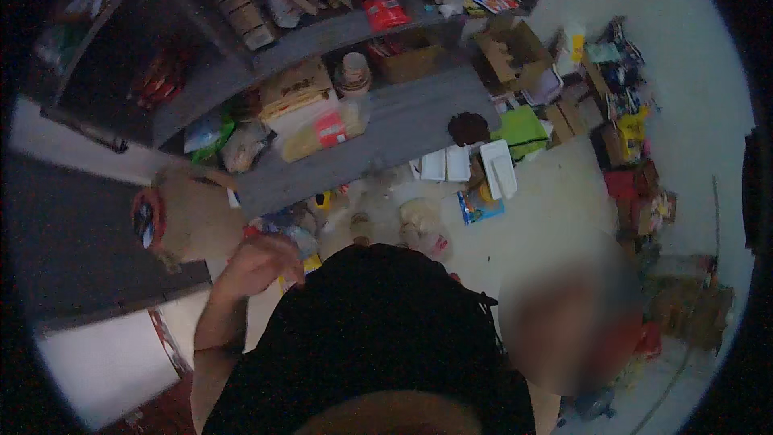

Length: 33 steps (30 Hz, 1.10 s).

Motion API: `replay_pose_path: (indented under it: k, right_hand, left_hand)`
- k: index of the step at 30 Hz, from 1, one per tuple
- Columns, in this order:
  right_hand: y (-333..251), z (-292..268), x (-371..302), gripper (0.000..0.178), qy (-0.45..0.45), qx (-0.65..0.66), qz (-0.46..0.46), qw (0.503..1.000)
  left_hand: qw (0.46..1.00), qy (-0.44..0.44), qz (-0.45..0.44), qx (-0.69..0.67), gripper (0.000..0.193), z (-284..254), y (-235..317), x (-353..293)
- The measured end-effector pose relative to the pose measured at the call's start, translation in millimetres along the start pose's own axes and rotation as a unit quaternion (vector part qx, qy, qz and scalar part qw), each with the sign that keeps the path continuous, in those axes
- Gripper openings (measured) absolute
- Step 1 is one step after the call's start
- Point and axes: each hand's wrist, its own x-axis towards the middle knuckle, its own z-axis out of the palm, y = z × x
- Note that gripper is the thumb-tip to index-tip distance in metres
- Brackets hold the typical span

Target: The person organizes various items in a cluttered room, picking up packages and containers from the floor and shelves to place them on a metal shelf. The person also handles a roll of tape and a small white bottle, and briefly washes a dark object in a pink basin.

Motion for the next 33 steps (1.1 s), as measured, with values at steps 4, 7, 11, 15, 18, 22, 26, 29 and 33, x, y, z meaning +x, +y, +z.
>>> replay_pose_path:
  k: [4, 7, 11, 15, 18, 22, 26, 29, 33]
  right_hand:
    - [33, -3, -23, 0.039, 0.202, -0.004, -0.009, 0.979]
    - [72, 21, -26, 0.039, 0.398, 0.008, 0.001, 0.918]
    - [148, 57, -27, 0.039, 0.618, 0.052, 0.095, 0.778]
    - [233, 96, -37, 0.039, 0.729, 0.081, 0.283, 0.617]
    - [301, 119, -59, 0.039, 0.736, 0.102, 0.386, 0.547]
    - [361, 144, -83, 0.039, 0.716, 0.123, 0.458, 0.512]
    - [391, 157, -104, 0.039, 0.698, 0.117, 0.489, 0.510]
    - [404, 149, -134, 0.039, 0.695, 0.115, 0.498, 0.505]
    - [380, 123, -169, 0.039, 0.730, 0.131, 0.448, 0.500]
  left_hand:
    - [0.944, 0.101, -0.267, -0.166, 0.031, -16, -182, -22]
    - [0.908, 0.063, -0.413, -0.037, 0.029, -23, -283, -67]
    - [0.835, -0.006, -0.549, 0.036, 0.028, -40, -340, -134]
    - [0.805, -0.016, -0.592, 0.038, 0.027, -67, -358, -154]
    - [0.797, -0.002, -0.603, 0.038, 0.026, -86, -360, -156]
    - [0.801, 0.012, -0.597, 0.036, 0.025, -102, -368, -150]
    - [0.816, 0.011, -0.576, 0.045, 0.025, -107, -363, -145]
    - [0.817, -0.002, -0.575, 0.050, 0.024, -110, -364, -128]
    - [0.796, 0.021, -0.604, 0.037, 0.025, -101, -353, -133]
